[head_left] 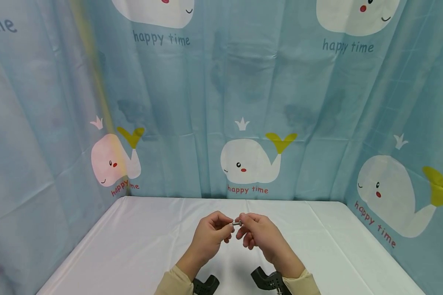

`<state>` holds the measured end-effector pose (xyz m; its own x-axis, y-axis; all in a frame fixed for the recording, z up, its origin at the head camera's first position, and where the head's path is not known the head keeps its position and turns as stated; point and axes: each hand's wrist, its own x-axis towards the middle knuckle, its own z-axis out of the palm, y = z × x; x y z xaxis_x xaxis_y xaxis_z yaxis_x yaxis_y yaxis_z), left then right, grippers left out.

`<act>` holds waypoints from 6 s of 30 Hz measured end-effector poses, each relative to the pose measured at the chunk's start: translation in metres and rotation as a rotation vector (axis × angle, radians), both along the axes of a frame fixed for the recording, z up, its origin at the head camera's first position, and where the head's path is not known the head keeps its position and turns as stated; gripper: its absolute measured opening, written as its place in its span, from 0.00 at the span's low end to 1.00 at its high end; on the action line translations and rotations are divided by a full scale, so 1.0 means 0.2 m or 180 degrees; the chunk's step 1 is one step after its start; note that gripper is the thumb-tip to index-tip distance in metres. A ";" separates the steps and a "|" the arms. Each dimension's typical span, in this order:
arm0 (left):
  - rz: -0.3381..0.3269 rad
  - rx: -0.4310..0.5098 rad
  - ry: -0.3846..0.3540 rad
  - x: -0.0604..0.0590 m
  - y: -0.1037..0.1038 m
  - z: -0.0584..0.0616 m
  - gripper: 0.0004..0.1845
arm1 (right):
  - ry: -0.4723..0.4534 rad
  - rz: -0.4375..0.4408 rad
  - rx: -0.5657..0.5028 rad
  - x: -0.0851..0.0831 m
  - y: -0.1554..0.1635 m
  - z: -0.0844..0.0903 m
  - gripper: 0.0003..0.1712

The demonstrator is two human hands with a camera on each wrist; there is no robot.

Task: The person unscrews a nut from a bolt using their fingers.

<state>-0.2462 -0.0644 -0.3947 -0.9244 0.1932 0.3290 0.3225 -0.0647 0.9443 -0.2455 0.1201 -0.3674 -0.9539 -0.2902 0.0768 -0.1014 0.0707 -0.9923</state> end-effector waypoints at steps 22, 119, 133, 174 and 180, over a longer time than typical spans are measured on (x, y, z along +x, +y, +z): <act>-0.0001 0.0012 -0.0032 -0.01 0.00 0.00 0.05 | 0.0167 -0.0158 -0.0026 0.00 -0.01 0.02 0.19; 0.0032 0.0034 -0.0023 0.00 0.00 0.01 0.06 | 0.0114 -0.0314 0.0187 0.02 -0.01 0.03 0.12; 0.0028 0.0033 -0.0046 0.01 0.00 0.02 0.05 | 0.0124 -0.0544 -0.0020 0.01 -0.02 0.04 0.06; 0.0035 -0.0011 -0.0003 0.00 -0.01 0.01 0.06 | 0.0159 -0.0333 0.0086 0.02 -0.02 0.02 0.15; 0.0034 -0.0010 -0.0032 0.00 -0.02 0.01 0.06 | 0.0341 -0.0366 0.0072 0.02 -0.02 0.03 0.09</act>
<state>-0.2468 -0.0676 -0.3920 -0.9296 0.1842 0.3191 0.3138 -0.0584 0.9477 -0.2409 0.1154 -0.3613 -0.9676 -0.1825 0.1746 -0.1966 0.1103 -0.9743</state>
